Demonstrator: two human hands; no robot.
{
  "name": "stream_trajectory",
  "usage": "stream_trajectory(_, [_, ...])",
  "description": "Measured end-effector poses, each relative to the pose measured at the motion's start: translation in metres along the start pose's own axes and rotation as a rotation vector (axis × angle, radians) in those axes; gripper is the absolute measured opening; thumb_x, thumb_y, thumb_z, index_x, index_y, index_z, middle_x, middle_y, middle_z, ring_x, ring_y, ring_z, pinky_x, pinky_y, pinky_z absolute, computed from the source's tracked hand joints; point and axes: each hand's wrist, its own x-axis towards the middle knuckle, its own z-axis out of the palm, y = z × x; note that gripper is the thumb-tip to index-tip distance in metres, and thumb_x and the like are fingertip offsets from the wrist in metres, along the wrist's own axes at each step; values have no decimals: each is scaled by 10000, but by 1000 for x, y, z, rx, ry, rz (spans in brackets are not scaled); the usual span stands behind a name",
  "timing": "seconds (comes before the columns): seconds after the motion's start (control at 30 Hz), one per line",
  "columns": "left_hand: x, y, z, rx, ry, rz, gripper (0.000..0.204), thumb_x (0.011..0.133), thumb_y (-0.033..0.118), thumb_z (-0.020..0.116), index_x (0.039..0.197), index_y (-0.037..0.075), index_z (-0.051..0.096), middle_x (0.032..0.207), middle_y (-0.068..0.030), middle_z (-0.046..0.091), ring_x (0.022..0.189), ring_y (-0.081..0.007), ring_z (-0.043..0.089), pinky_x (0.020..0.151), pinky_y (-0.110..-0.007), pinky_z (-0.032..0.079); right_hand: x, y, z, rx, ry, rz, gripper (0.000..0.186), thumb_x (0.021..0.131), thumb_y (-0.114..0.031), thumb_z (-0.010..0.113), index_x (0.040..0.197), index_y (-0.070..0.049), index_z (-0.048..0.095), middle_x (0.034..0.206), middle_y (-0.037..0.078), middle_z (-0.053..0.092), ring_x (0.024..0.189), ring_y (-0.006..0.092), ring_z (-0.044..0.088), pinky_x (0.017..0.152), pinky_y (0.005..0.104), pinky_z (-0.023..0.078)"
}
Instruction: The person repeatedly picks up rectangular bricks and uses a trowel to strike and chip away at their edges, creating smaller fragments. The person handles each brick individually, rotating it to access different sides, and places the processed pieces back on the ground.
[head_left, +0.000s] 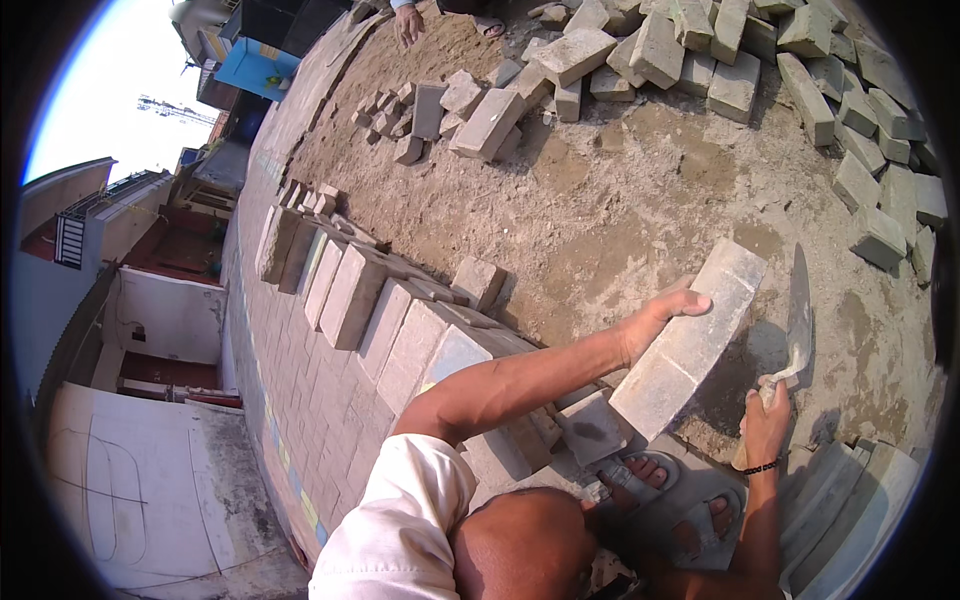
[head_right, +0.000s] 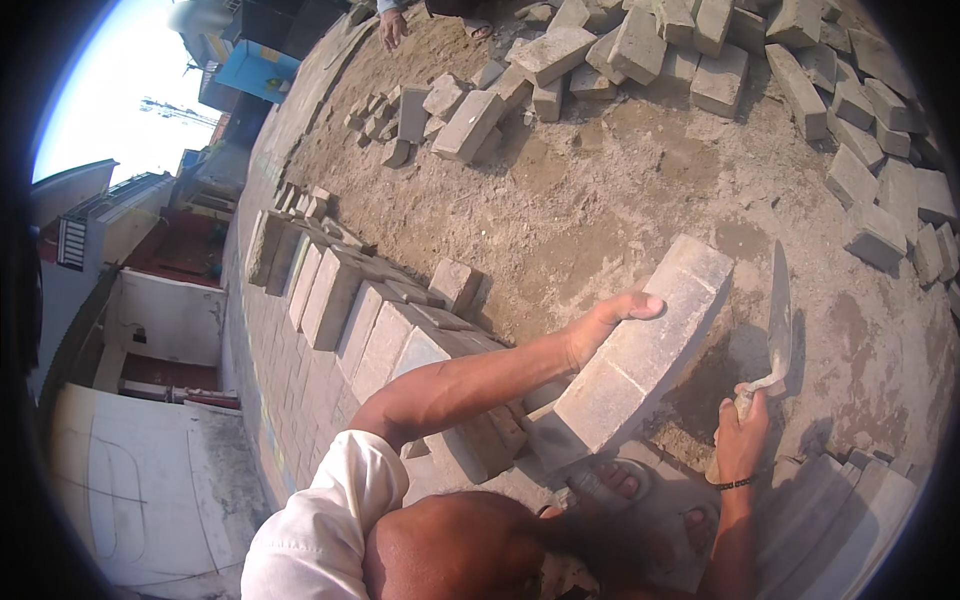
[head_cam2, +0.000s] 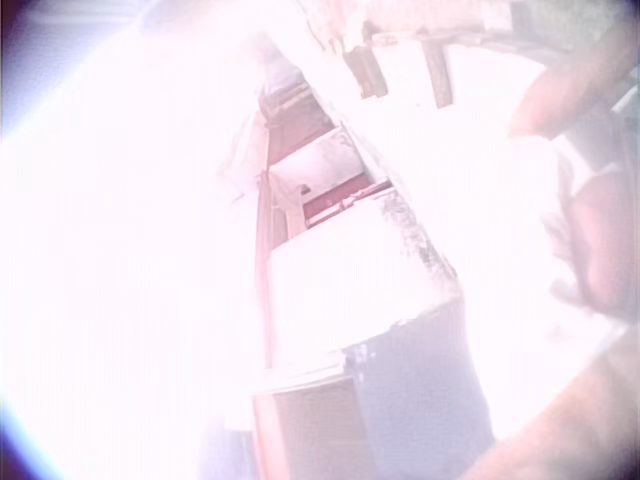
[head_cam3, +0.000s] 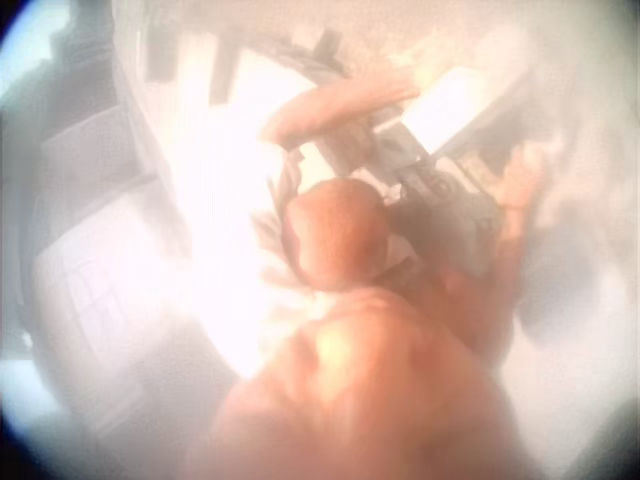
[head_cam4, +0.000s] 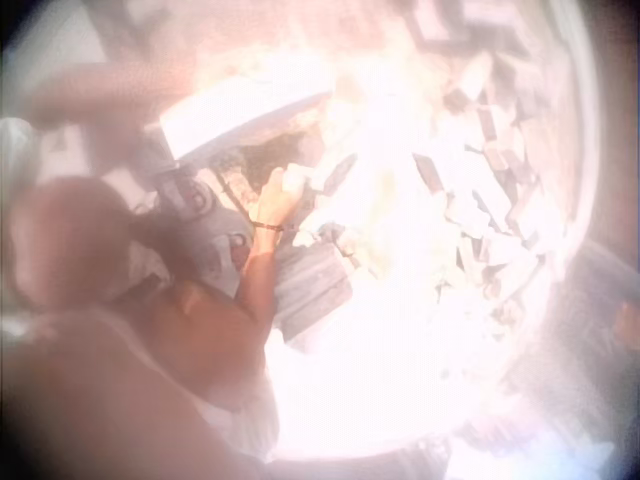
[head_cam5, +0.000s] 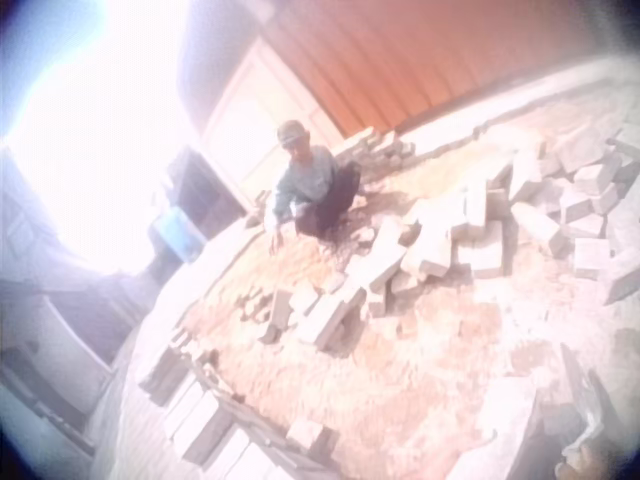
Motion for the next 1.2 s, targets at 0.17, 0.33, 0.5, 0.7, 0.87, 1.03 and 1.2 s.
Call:
stream_trajectory(0.17, [-58, 52, 1, 389, 32, 349, 974, 705, 383, 709, 1486, -10, 279, 1342, -212, 488, 1213, -318, 506, 1048, -427, 380, -12, -3, 16, 125, -82, -10, 238, 870, -26, 566, 1102, 18, 545, 790, 61, 541, 487, 101, 481, 435, 269, 401])
stream_trajectory(0.33, [-149, 100, -35, 938, 412, 451, 1148, 562, 422, 799, 1475, -59, 295, 1371, -249, 456, 1273, -330, 459, 1079, -398, 350, -25, 2, 15, 102, -126, -18, 219, 870, -23, 573, 1085, 8, 545, 787, 57, 541, 482, 103, 493, 434, 262, 400])
stream_trajectory(0.5, [-226, 96, -96, 1315, 788, 349, 1179, 501, 414, 835, 1489, -1, 342, 1385, -229, 461, 1307, -347, 449, 1102, -420, 354, -30, -1, 0, 74, -87, 15, 210, 864, -23, 578, 1070, 4, 545, 773, 55, 540, 467, 104, 482, 424, 264, 398])
stream_trajectory(0.7, [-328, 58, -204, 1419, 1157, -19, 1093, 536, 252, 857, 1489, 49, 363, 1363, -234, 463, 1280, -370, 459, 1066, -433, 384, -36, 6, 5, 1, -163, 52, 226, 850, -42, 600, 1065, -5, 544, 751, 56, 539, 457, 113, 488, 411, 286, 400])
stream_trajectory(0.87, [-293, 73, -206, 1772, 1318, 297, 848, 714, 96, 770, 1468, 96, 383, 1394, -226, 426, 1285, -415, 395, 1088, -516, 313, -33, 15, 12, -42, -169, 61, 249, 838, -60, 617, 1068, -1, 540, 740, 59, 552, 460, 121, 517, 415, 293, 415])
stream_trajectory(1.03, [-192, 93, -159, 2008, 858, 330, 788, 743, 153, 749, 1454, 124, 410, 1402, -192, 431, 1286, -401, 389, 1086, -522, 302, -34, 13, 23, 61, -198, 136, 254, 844, -77, 622, 1069, 16, 548, 705, 50, 564, 473, 119, 526, 434, 296, 429])
stream_trajectory(1.2, [-62, 75, -187, 1789, 437, 176, 769, 748, 205, 748, 1433, 69, 426, 1381, -233, 445, 1284, -416, 424, 1074, -486, 361, -42, 22, 19, 143, -215, 221, 277, 856, -110, 613, 1086, 29, 547, 689, 47, 563, 492, 115, 532, 477, 300, 443])
